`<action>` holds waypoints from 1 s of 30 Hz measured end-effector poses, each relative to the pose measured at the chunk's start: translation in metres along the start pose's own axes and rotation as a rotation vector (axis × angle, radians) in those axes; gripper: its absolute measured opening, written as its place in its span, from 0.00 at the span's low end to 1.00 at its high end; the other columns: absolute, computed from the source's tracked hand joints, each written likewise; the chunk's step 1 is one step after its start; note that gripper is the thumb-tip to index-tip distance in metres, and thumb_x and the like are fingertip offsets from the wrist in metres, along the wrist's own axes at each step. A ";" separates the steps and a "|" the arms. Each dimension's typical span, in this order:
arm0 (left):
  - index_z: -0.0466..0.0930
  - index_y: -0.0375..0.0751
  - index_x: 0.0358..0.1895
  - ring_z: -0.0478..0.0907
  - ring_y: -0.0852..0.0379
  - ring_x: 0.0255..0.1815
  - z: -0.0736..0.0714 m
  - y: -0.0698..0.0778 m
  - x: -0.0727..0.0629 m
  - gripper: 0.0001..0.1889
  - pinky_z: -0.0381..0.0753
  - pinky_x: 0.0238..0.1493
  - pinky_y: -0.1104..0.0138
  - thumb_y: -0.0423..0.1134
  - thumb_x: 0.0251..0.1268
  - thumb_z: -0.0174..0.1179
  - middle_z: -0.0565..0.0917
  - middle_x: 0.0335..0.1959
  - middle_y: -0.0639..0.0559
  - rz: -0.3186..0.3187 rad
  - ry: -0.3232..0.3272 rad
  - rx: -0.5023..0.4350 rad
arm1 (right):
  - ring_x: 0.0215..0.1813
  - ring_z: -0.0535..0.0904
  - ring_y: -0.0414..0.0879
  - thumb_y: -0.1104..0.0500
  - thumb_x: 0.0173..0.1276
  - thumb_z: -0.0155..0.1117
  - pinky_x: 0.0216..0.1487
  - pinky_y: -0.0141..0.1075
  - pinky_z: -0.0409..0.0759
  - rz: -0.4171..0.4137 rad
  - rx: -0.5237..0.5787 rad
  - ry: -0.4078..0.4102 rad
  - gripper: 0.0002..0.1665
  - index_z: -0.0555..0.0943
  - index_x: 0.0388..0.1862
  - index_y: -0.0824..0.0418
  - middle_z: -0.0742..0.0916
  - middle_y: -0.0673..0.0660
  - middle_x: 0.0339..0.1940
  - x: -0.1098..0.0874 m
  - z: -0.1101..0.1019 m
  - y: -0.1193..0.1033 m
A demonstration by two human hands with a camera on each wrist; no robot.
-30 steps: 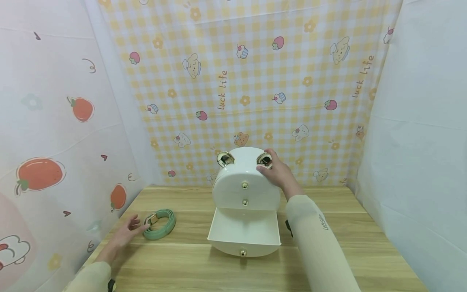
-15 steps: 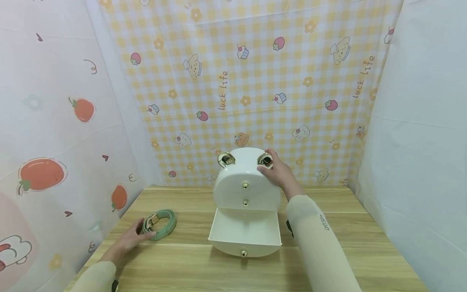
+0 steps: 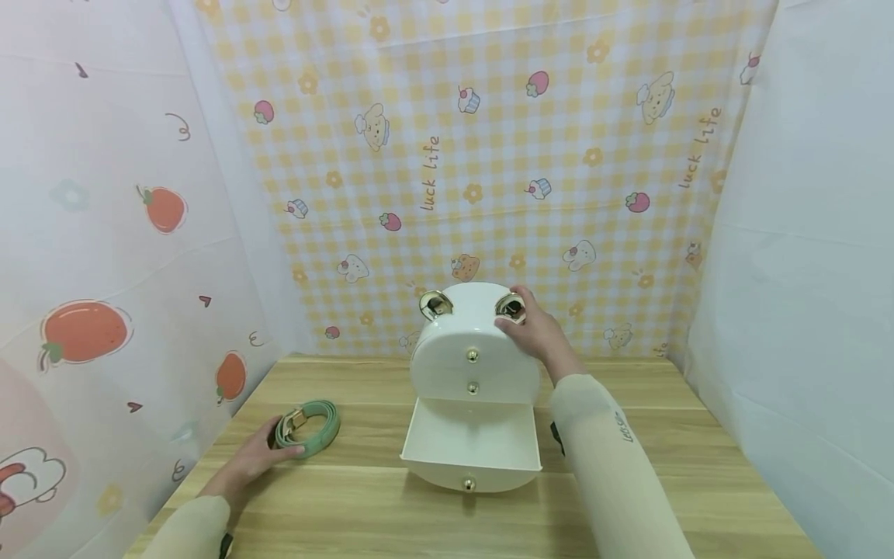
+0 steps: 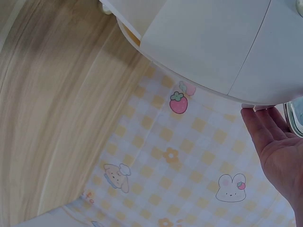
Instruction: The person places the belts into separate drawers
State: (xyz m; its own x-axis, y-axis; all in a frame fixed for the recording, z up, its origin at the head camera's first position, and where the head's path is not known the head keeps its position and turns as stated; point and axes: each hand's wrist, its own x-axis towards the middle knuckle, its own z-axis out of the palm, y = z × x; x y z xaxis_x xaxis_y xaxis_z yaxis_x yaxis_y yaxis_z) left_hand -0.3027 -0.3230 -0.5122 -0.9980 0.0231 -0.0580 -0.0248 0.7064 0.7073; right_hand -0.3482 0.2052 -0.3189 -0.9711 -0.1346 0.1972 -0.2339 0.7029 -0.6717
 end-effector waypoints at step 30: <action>0.57 0.26 0.71 0.59 0.25 0.67 0.007 0.000 0.004 0.54 0.58 0.65 0.34 0.58 0.51 0.74 0.66 0.66 0.24 0.040 0.079 0.071 | 0.57 0.77 0.67 0.43 0.75 0.58 0.55 0.60 0.74 0.009 -0.028 -0.011 0.43 0.50 0.79 0.50 0.79 0.73 0.58 0.002 0.000 0.002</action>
State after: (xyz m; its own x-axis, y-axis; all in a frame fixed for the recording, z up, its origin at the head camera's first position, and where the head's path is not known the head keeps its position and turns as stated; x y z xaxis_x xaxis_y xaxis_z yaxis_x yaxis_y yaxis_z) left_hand -0.3060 -0.3175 -0.5175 -0.9996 -0.0012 0.0271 0.0169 0.7541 0.6565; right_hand -0.3506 0.2065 -0.3205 -0.9736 -0.1358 0.1837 -0.2241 0.7235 -0.6529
